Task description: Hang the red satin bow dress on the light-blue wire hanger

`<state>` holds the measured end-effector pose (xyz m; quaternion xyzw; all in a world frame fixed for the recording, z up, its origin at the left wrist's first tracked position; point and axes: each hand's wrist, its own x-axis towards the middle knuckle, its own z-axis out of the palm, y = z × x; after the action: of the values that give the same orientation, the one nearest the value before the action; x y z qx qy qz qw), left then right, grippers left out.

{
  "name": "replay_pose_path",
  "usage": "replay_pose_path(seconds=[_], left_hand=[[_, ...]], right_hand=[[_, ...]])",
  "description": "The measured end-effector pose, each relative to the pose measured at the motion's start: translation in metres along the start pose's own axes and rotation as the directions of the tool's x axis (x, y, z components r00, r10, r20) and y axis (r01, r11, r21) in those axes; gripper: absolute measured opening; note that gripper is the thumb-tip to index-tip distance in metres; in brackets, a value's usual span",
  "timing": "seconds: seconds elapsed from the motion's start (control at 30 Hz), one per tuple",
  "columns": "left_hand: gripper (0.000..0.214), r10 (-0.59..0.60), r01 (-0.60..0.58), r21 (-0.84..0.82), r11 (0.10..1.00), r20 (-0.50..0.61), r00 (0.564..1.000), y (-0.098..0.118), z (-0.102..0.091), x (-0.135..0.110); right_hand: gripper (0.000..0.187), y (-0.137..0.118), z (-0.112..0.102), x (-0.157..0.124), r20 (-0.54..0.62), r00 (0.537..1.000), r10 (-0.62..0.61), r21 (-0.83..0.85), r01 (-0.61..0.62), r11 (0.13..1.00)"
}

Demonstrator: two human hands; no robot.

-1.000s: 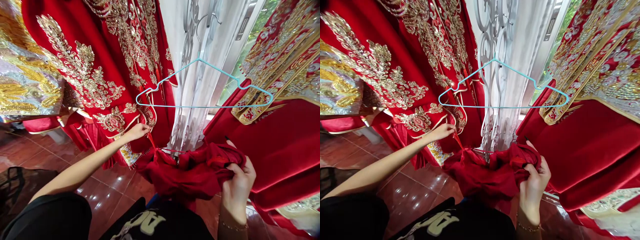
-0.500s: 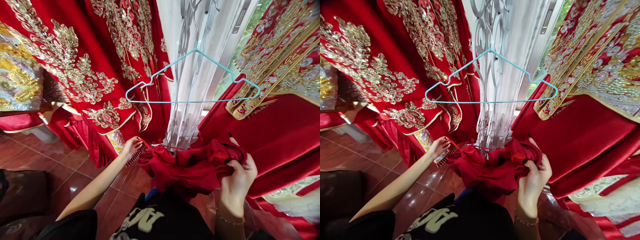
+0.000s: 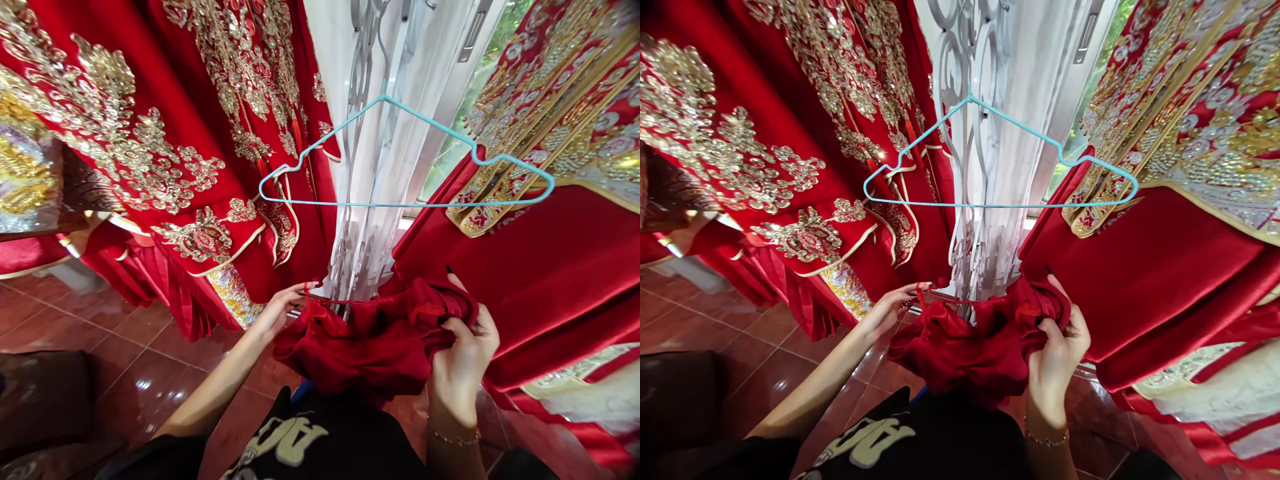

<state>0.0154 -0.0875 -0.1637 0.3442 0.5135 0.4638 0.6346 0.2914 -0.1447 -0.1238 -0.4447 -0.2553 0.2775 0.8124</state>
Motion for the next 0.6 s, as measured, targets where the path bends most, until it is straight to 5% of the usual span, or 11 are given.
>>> replay_pose_path(seconds=[0.1,0.3,0.5,0.6], left_hand=[[0.046,0.085,-0.119,0.221,0.968,0.161,0.983,-0.015,0.021,-0.012],[0.078,0.231,-0.18,0.662,0.728,0.011,0.973,-0.057,0.058,-0.018],[0.069,0.364,-0.276,0.856,0.437,0.112,0.925,-0.053,0.059,-0.03],[0.066,0.371,-0.366,0.737,0.568,0.168,0.913,-0.061,0.063,-0.033]], right_hand=[[0.026,0.001,0.003,-0.004,0.009,1.0,0.024,0.009,-0.024,1.0],[0.017,0.0,0.011,-0.012,-0.006,1.0,0.014,0.025,-0.013,1.0],[0.023,0.0,0.018,-0.019,-0.059,0.998,-0.039,0.035,0.041,0.999],[0.024,0.002,0.022,-0.023,-0.06,0.998,-0.037,0.045,0.04,0.998]])
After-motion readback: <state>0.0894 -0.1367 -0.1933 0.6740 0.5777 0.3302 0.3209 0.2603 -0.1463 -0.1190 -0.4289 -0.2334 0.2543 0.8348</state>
